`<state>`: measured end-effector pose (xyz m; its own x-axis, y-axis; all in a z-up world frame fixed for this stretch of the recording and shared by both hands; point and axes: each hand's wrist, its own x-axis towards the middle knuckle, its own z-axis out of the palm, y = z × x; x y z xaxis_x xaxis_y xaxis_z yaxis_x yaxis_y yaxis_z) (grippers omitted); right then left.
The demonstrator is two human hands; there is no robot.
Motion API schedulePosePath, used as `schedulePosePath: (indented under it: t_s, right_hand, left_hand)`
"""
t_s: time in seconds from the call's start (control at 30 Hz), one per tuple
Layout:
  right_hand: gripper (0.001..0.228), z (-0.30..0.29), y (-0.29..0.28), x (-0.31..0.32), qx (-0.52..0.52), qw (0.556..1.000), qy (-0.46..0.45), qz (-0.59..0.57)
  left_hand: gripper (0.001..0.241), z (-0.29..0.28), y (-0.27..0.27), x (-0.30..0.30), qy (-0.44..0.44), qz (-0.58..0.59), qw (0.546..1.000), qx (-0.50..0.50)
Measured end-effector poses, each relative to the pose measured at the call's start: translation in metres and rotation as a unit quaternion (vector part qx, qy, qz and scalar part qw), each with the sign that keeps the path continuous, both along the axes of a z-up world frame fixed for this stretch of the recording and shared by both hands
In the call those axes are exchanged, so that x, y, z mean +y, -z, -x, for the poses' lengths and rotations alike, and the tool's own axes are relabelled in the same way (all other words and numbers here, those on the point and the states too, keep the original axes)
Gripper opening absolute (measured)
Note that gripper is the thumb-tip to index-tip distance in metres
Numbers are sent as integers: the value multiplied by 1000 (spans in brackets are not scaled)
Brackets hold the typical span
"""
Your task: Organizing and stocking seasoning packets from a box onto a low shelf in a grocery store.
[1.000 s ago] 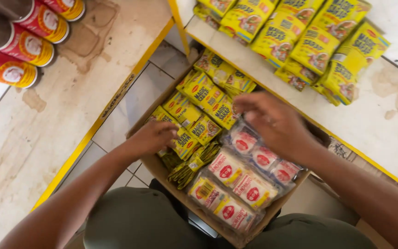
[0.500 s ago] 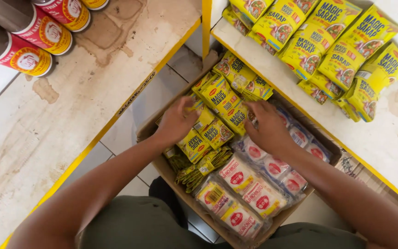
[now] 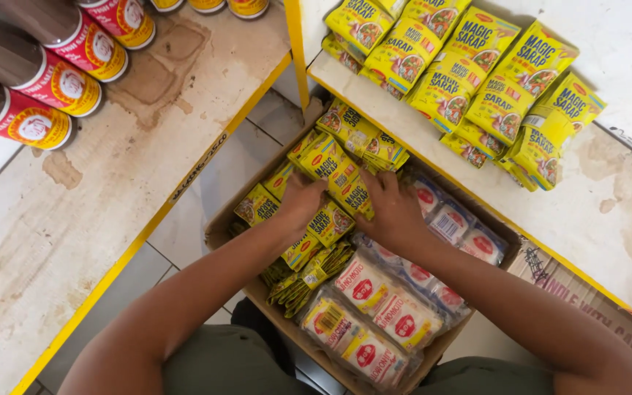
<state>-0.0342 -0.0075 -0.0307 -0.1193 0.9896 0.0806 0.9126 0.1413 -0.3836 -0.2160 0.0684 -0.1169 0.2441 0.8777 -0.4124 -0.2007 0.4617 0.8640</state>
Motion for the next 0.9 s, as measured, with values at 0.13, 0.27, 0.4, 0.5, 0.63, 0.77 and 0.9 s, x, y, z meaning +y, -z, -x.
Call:
schedulePosePath:
  t_s: [0.13,0.27,0.4,0.5,0.63,0.77,0.9]
  right_hand:
    - [82,-1,-12,0,70,997,-21,-37]
    - [73,2,-28,-2,131,991,-12,-20]
    - [70,-1,-27,-10,223,975,18,-6]
    - [71,-1,-30,-18,249,968,10,-5]
    - [79,-5,-36,-24,251,966,-64,-4]
    - [78,-17,-21,-15,223,974,-24,-22]
    - [80,-25,-15,-8,433,895,21,108]
  left_hand:
    - [26,1,14,-10,38,94,993,63]
    - [24,-3,-18,-16,-3,105,993,-55]
    - [28,1,-19,-14,26,197,977,-79]
    - [33,5,-29,-15,41,189,980,-51]
    - [43,15,-47,-19,39,111,990,-82]
    - [45,21,-50,-29,75,-3,993,-94]
    - [49,16,-77,-45,164,-93,979,-81]
